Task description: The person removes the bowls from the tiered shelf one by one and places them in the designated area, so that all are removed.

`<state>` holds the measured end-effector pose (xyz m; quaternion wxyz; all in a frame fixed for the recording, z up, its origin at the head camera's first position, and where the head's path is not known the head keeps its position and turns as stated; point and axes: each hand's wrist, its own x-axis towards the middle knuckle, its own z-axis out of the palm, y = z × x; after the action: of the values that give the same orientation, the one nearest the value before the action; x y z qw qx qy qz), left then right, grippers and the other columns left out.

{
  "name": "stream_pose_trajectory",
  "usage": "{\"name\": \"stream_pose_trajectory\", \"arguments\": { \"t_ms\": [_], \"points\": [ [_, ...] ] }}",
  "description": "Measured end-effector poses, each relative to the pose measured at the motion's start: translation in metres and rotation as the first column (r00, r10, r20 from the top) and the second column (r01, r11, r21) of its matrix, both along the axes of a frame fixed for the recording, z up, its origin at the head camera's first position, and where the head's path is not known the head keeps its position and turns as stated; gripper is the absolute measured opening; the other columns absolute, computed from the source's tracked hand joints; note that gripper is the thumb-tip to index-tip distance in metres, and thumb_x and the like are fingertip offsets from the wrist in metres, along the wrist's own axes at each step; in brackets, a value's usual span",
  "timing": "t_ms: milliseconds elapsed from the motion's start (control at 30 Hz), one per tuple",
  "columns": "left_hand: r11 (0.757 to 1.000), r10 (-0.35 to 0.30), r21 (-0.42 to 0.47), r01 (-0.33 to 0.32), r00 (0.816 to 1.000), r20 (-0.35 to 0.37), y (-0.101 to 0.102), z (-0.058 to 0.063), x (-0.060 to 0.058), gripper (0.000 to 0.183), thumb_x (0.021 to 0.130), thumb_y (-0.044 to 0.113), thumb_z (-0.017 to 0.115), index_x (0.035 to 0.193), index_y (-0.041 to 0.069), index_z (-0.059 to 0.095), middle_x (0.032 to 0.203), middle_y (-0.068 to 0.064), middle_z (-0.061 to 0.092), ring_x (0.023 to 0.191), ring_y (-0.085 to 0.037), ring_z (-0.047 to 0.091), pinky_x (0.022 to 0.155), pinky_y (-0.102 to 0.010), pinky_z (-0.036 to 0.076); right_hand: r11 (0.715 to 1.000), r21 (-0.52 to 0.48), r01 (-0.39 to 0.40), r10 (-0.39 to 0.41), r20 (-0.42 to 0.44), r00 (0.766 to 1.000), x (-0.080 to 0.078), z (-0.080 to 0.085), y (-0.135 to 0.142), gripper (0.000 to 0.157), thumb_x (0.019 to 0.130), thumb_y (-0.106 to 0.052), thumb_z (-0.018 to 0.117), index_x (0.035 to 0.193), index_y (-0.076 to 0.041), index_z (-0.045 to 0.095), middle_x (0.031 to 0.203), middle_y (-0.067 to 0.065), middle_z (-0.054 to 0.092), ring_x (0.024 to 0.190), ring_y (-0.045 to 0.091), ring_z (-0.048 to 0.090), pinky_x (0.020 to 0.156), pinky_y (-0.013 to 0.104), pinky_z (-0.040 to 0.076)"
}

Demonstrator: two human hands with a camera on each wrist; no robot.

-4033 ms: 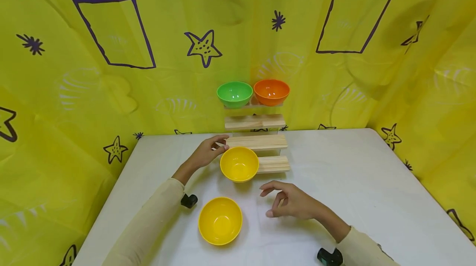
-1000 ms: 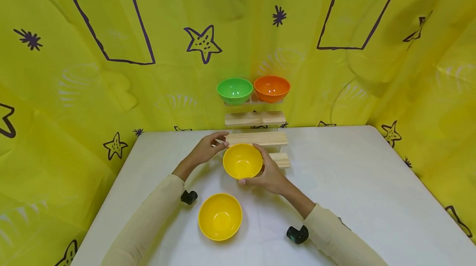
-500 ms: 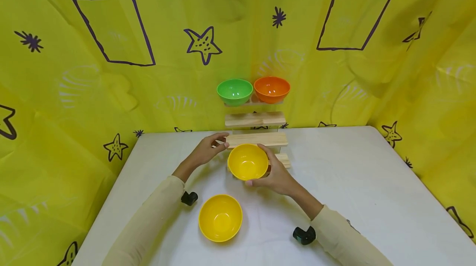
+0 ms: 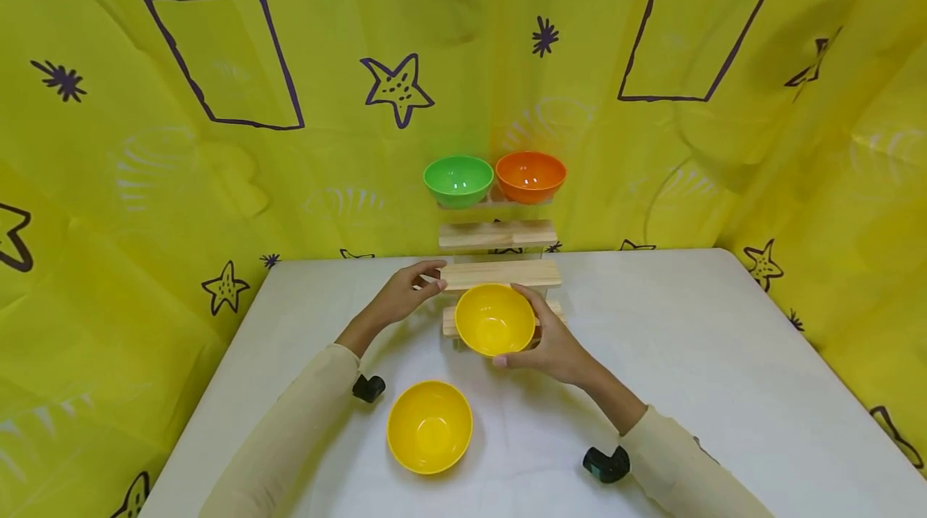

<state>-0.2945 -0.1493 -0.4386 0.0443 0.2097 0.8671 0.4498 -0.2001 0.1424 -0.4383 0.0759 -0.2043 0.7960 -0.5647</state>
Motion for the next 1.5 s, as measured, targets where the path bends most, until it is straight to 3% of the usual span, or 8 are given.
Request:
{"name": "stream_pose_trajectory", "arguments": {
  "t_ms": [433, 700, 1167, 1500],
  "points": [
    [1.0, -0.004, 0.0, 0.004, 1.0, -0.01, 0.002, 0.002, 0.001, 0.047, 0.102, 0.03, 0.061, 0.145, 0.012, 0.054, 0.131, -0.015, 0.063, 0.105, -0.028, 0.064, 0.085, -0.037, 0.054, 0.998, -0.04, -0.05, 0.049, -0.042, 0.998, 0.01, 0.004, 0.01, 0.105, 0.073, -0.027, 0.092, 0.155, -0.024, 0.026, 0.148, 0.012, 0.04, 0.11, 0.034, 0.058, 0.081, 0.036, 0.058],
    [1.0, -0.008, -0.006, 0.008, 1.0, -0.002, 0.002, 0.003, 0.002, 0.047, 0.102, 0.03, 0.06, 0.146, 0.014, 0.053, 0.132, -0.013, 0.063, 0.105, -0.028, 0.064, 0.084, -0.037, 0.055, 0.995, -0.061, -0.076, 0.073, -0.044, 0.996, 0.014, 0.003, 0.016, 0.108, 0.073, -0.022, 0.091, 0.157, -0.019, 0.024, 0.148, 0.014, 0.039, 0.108, 0.034, 0.058, 0.077, 0.036, 0.059],
    [1.0, -0.006, 0.003, 0.006, 1.0, -0.001, 0.0, 0.004, 0.005, 0.049, 0.102, 0.029, 0.061, 0.146, 0.012, 0.053, 0.132, -0.015, 0.063, 0.104, -0.027, 0.063, 0.081, -0.033, 0.054, 0.994, -0.04, -0.104, 0.103, -0.038, 0.994, 0.022, 0.005, 0.024, 0.107, 0.074, -0.021, 0.091, 0.157, -0.019, 0.024, 0.145, 0.017, 0.041, 0.107, 0.035, 0.059, 0.076, 0.036, 0.06],
    [1.0, -0.004, 0.013, 0.004, 1.0, -0.007, 0.0, 0.003, 0.004, 0.048, 0.101, 0.029, 0.061, 0.145, 0.011, 0.053, 0.13, -0.016, 0.064, 0.104, -0.03, 0.063, 0.086, -0.04, 0.054, 0.991, -0.047, -0.127, 0.127, -0.012, 0.992, 0.028, 0.0, 0.03, 0.107, 0.074, -0.021, 0.09, 0.157, -0.018, 0.022, 0.144, 0.018, 0.042, 0.11, 0.036, 0.058, 0.081, 0.034, 0.06]
  ]
}}
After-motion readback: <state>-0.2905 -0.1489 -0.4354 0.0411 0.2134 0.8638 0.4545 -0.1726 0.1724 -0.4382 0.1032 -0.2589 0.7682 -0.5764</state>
